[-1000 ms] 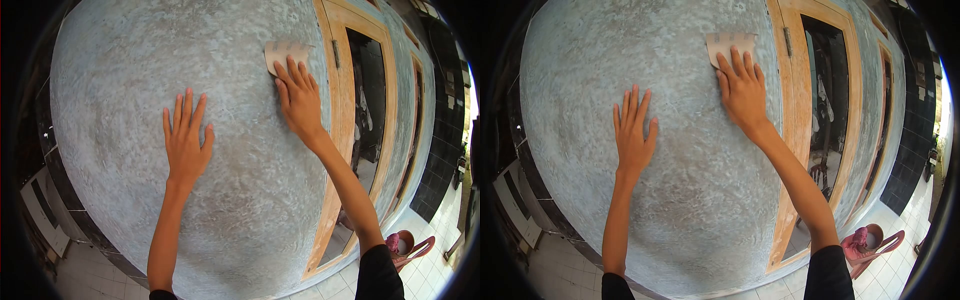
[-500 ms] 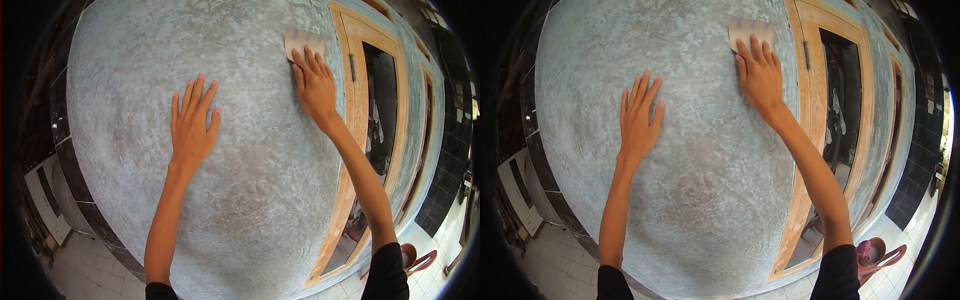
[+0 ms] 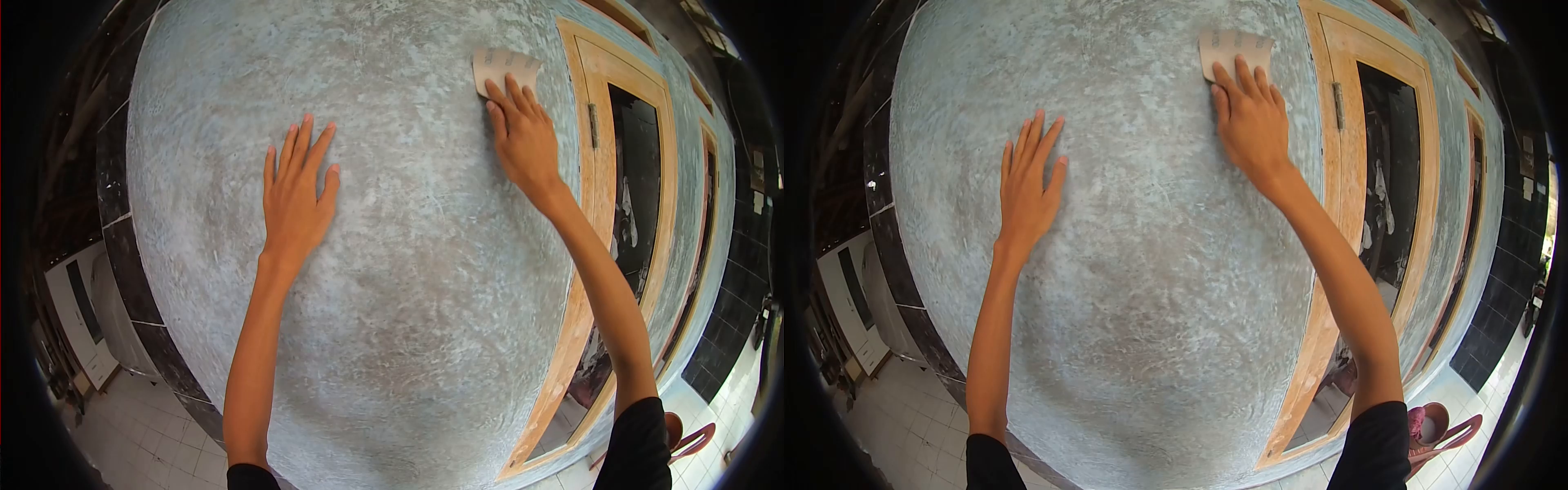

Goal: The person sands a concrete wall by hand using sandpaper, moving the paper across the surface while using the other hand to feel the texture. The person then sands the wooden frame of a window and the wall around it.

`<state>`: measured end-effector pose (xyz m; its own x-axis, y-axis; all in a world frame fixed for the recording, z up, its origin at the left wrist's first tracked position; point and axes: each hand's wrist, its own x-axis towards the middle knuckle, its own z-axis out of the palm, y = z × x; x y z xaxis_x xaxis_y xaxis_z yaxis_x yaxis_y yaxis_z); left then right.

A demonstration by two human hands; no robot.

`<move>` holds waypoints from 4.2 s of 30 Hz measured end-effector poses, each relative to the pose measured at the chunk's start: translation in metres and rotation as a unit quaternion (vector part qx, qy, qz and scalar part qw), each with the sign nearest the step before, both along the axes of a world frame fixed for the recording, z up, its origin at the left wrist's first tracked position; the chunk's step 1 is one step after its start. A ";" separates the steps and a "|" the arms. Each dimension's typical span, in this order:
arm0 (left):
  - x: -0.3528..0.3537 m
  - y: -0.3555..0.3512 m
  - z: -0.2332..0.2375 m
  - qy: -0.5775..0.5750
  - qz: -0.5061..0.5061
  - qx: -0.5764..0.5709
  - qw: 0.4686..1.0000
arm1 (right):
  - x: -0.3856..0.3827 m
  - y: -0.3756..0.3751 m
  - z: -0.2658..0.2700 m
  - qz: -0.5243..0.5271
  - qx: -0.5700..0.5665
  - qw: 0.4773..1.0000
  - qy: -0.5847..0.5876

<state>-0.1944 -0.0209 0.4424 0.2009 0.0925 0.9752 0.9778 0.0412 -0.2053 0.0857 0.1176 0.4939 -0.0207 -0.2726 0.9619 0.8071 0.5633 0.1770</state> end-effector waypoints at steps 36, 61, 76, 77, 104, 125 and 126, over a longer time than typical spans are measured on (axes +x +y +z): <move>-0.005 0.006 0.000 0.003 0.012 0.019 1.000 | 0.019 0.025 0.027 0.030 0.073 0.997 -0.003; 0.021 0.024 0.000 0.005 -0.001 0.035 0.999 | 0.037 0.028 0.030 0.034 0.057 0.996 -0.056; 0.025 0.025 0.003 0.006 0.010 0.034 0.999 | 0.020 0.019 0.019 0.021 0.051 0.997 -0.047; 0.025 0.026 0.002 0.007 0.013 0.037 0.999 | 0.025 0.021 0.024 0.020 0.049 0.998 -0.046; 0.028 0.029 0.004 0.011 0.000 0.044 0.999 | 0.035 0.028 0.025 0.041 0.062 0.996 -0.045; 0.020 0.019 0.016 0.019 -0.011 0.025 0.999 | 0.033 0.051 0.059 0.080 0.064 0.991 0.091; 0.018 0.018 0.016 0.017 -0.010 0.025 1.000 | 0.022 0.047 0.052 0.039 0.065 0.992 0.104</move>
<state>-0.1768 -0.0027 0.4581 0.2360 0.0406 0.9709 0.9708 0.0334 -0.2374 0.1072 0.1643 0.5455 0.2000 -0.3874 0.8999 0.7883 0.6091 0.0870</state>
